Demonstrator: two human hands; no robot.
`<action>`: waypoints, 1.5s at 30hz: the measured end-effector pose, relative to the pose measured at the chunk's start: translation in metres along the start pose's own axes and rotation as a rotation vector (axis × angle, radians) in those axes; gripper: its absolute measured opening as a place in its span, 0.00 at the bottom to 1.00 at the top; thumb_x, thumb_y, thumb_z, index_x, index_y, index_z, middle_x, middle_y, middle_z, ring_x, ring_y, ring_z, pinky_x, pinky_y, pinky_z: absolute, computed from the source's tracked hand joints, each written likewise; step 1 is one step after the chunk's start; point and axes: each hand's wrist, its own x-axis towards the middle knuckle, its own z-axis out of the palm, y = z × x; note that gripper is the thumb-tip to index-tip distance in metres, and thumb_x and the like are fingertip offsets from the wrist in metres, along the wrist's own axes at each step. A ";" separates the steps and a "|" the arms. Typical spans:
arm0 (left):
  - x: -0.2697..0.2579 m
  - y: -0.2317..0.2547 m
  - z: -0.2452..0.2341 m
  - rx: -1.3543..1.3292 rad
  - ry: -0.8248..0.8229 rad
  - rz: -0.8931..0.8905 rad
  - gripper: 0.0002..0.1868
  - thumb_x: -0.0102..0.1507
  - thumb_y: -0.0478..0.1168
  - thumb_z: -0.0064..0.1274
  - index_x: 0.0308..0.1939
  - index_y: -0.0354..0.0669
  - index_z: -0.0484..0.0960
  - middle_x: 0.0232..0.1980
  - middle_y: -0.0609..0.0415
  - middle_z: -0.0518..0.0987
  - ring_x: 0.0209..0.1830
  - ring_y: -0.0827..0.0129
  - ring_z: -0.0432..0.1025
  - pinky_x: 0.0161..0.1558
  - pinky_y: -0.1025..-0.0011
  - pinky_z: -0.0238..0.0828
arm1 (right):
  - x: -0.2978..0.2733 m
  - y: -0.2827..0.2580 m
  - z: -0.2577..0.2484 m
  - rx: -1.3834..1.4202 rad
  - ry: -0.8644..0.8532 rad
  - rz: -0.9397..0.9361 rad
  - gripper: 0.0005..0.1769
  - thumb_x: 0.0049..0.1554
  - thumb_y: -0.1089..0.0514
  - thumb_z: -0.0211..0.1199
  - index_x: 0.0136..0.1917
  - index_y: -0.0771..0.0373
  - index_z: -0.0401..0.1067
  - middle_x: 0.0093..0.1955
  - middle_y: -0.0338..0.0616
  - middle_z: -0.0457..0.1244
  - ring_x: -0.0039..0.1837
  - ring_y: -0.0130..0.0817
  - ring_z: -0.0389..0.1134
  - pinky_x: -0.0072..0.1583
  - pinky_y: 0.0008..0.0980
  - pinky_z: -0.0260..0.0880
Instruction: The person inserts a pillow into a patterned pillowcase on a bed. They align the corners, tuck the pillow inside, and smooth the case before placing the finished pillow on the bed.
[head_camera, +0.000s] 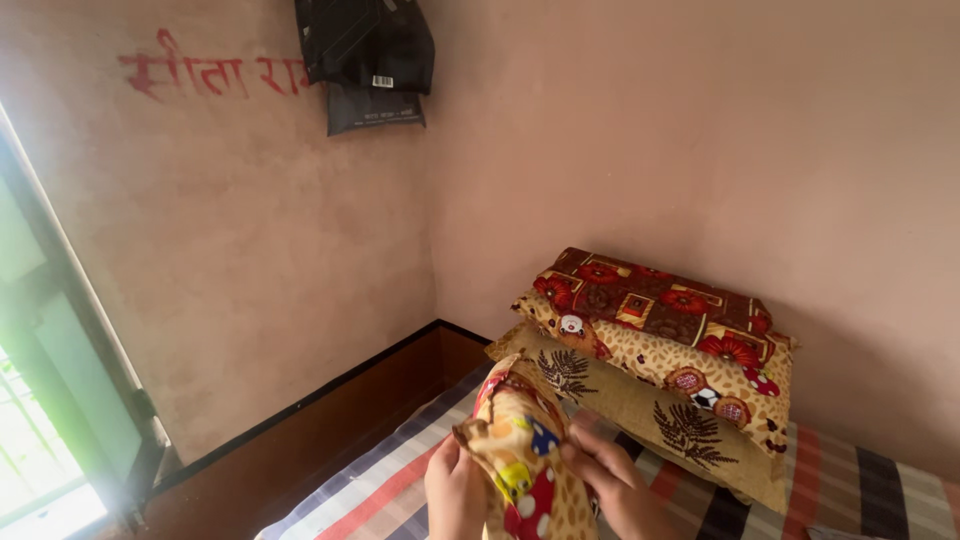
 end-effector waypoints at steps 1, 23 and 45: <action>0.004 -0.008 -0.005 -0.080 -0.037 -0.028 0.14 0.65 0.32 0.46 0.46 0.29 0.85 0.42 0.45 0.88 0.39 0.68 0.80 0.42 0.73 0.76 | -0.008 -0.013 0.002 -0.009 -0.033 0.092 0.34 0.58 0.44 0.61 0.73 0.62 0.62 0.66 0.47 0.64 0.68 0.36 0.64 0.71 0.37 0.60; -0.044 -0.129 -0.025 0.748 -0.097 -0.215 0.26 0.56 0.62 0.65 0.41 0.45 0.83 0.39 0.46 0.86 0.43 0.61 0.83 0.47 0.65 0.77 | -0.050 0.044 -0.068 -0.128 -0.490 0.157 0.15 0.60 0.52 0.61 0.48 0.68 0.75 0.44 0.44 0.71 0.48 0.32 0.70 0.54 0.31 0.70; -0.069 -0.153 0.002 0.922 -0.539 0.832 0.14 0.64 0.48 0.53 0.45 0.47 0.89 0.36 0.48 0.85 0.36 0.57 0.79 0.40 0.64 0.74 | -0.087 -0.012 -0.060 -0.865 -0.054 -0.086 0.19 0.64 0.46 0.51 0.43 0.63 0.71 0.35 0.44 0.66 0.38 0.29 0.67 0.45 0.34 0.67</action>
